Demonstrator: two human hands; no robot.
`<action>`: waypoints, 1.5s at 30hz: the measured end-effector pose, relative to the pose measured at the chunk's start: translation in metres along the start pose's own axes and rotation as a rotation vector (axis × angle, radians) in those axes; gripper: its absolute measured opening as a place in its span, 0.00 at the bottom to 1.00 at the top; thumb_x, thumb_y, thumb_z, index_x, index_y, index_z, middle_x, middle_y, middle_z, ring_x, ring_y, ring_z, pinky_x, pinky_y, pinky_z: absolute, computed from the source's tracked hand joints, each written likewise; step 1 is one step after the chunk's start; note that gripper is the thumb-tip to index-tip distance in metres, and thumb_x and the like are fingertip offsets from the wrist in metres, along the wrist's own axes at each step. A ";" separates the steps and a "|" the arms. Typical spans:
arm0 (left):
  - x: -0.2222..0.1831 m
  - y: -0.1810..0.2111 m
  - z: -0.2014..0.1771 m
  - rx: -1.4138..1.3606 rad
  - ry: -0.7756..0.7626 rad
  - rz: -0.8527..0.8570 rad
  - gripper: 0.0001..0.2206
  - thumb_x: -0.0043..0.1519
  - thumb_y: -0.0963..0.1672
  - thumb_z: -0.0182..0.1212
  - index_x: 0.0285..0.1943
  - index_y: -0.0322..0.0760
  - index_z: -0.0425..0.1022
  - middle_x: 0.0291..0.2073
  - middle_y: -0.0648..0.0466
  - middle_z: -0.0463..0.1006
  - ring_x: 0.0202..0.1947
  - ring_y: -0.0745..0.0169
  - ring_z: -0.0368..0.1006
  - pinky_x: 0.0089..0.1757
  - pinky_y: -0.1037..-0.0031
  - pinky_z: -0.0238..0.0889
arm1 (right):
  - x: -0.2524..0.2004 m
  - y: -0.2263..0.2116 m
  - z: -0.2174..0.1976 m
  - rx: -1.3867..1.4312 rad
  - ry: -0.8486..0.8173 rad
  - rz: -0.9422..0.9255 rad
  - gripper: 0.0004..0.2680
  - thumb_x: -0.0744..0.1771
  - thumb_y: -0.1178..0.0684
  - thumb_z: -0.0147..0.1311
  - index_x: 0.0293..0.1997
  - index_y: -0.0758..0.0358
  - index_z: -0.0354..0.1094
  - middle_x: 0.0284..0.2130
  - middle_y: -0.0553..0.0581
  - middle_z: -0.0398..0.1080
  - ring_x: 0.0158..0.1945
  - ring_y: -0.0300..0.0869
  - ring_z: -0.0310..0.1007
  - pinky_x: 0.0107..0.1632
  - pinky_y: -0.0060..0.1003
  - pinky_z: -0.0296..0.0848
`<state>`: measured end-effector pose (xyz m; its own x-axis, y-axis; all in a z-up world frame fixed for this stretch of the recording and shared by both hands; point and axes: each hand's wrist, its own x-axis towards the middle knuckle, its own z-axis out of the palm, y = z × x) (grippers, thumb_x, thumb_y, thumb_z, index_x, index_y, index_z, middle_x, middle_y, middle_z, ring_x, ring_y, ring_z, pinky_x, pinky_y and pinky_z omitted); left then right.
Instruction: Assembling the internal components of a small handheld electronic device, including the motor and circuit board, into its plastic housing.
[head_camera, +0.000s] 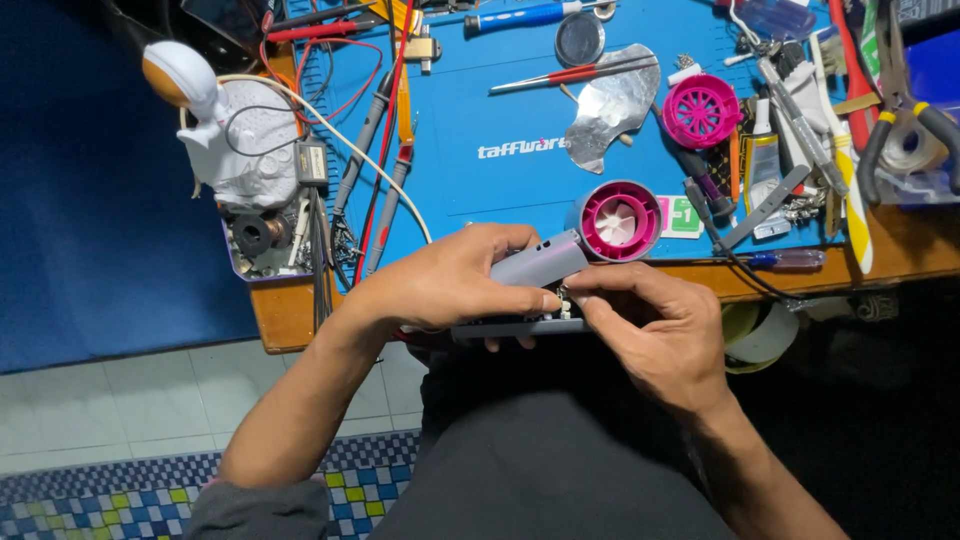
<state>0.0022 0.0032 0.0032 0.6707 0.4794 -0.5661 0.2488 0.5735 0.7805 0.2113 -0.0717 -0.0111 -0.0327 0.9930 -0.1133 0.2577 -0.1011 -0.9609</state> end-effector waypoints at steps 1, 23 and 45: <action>0.000 0.000 0.000 -0.002 0.001 0.000 0.12 0.57 0.40 0.63 0.43 0.20 0.73 0.33 0.32 0.82 0.29 0.46 0.85 0.24 0.67 0.80 | 0.000 0.002 0.000 -0.001 -0.002 0.001 0.09 0.61 0.68 0.60 0.39 0.62 0.82 0.24 0.58 0.79 0.31 0.34 0.72 0.37 0.36 0.77; -0.003 -0.001 -0.001 0.022 -0.017 0.009 0.15 0.58 0.43 0.65 0.45 0.19 0.72 0.35 0.31 0.82 0.29 0.45 0.85 0.26 0.65 0.81 | -0.008 0.004 0.000 -0.077 -0.011 0.003 0.07 0.63 0.66 0.59 0.38 0.62 0.82 0.26 0.58 0.79 0.32 0.34 0.73 0.37 0.36 0.77; -0.007 -0.017 0.009 0.146 0.086 0.157 0.12 0.58 0.42 0.65 0.44 0.26 0.73 0.30 0.40 0.80 0.33 0.52 0.82 0.29 0.70 0.79 | -0.020 0.018 0.002 -0.160 0.052 -0.406 0.11 0.61 0.62 0.67 0.47 0.64 0.80 0.28 0.55 0.66 0.22 0.40 0.68 0.27 0.30 0.74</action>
<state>-0.0004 -0.0161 -0.0034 0.6488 0.6134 -0.4503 0.2484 0.3886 0.8873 0.2149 -0.0930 -0.0261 -0.1144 0.9525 0.2821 0.3809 0.3043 -0.8731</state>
